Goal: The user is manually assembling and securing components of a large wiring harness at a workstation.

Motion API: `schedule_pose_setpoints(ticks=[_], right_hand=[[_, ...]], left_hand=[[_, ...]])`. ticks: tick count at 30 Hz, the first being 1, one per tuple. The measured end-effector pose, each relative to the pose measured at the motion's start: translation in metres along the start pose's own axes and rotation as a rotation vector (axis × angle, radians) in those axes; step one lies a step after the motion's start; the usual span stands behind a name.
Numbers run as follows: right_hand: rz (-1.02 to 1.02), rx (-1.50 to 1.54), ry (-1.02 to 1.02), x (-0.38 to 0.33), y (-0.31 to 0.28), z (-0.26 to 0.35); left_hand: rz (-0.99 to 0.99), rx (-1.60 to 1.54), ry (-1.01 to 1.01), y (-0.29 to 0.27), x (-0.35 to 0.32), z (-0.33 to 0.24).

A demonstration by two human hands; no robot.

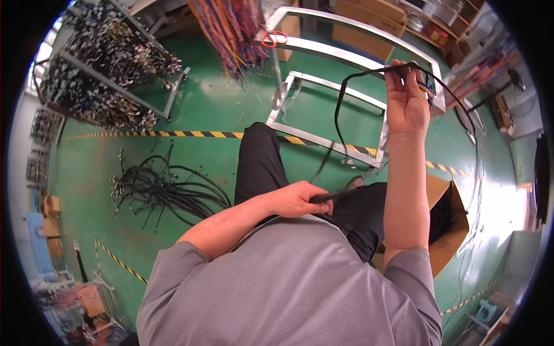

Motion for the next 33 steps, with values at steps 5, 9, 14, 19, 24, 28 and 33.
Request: schedule_pose_setpoints(ticks=[5, 9, 14, 19, 24, 28, 33], right_hand=[[0.074, 0.109, 0.086, -0.003, 0.077, -0.041], [0.424, 0.323, 0.201, -0.023, 0.141, -0.054], [0.479, 0.619, 0.358, -0.052, 0.198, -0.043], [0.557, 0.606, 0.351, -0.09, 0.194, -0.022], [0.394, 0.312, 0.467, -0.136, 0.118, -0.022], [0.172, 0.133, 0.554, -0.175, 0.038, -0.012], [-0.008, -0.057, 0.597, -0.205, 0.008, 0.0]], left_hand=[[0.099, 0.163, 0.076, 0.006, -0.016, -0.045], [0.112, 0.24, 0.157, 0.017, -0.023, -0.049], [0.086, 0.279, 0.167, 0.022, -0.03, -0.045], [0.052, 0.375, 0.238, 0.026, -0.039, -0.047], [-0.007, 0.403, 0.42, 0.028, -0.061, -0.072], [-0.542, 0.744, 0.75, 0.017, -0.074, -0.098], [-0.376, 0.672, 0.435, 0.01, -0.038, -0.06]])
Point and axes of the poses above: each hand's wrist, its own x-axis towards the middle knuckle, its own y-axis out of the palm, z = x × y, the point moved 3 cm from there along x, towards the middle knuckle, and after that the axes turned 7 degrees about z, right-handed, at the moved point
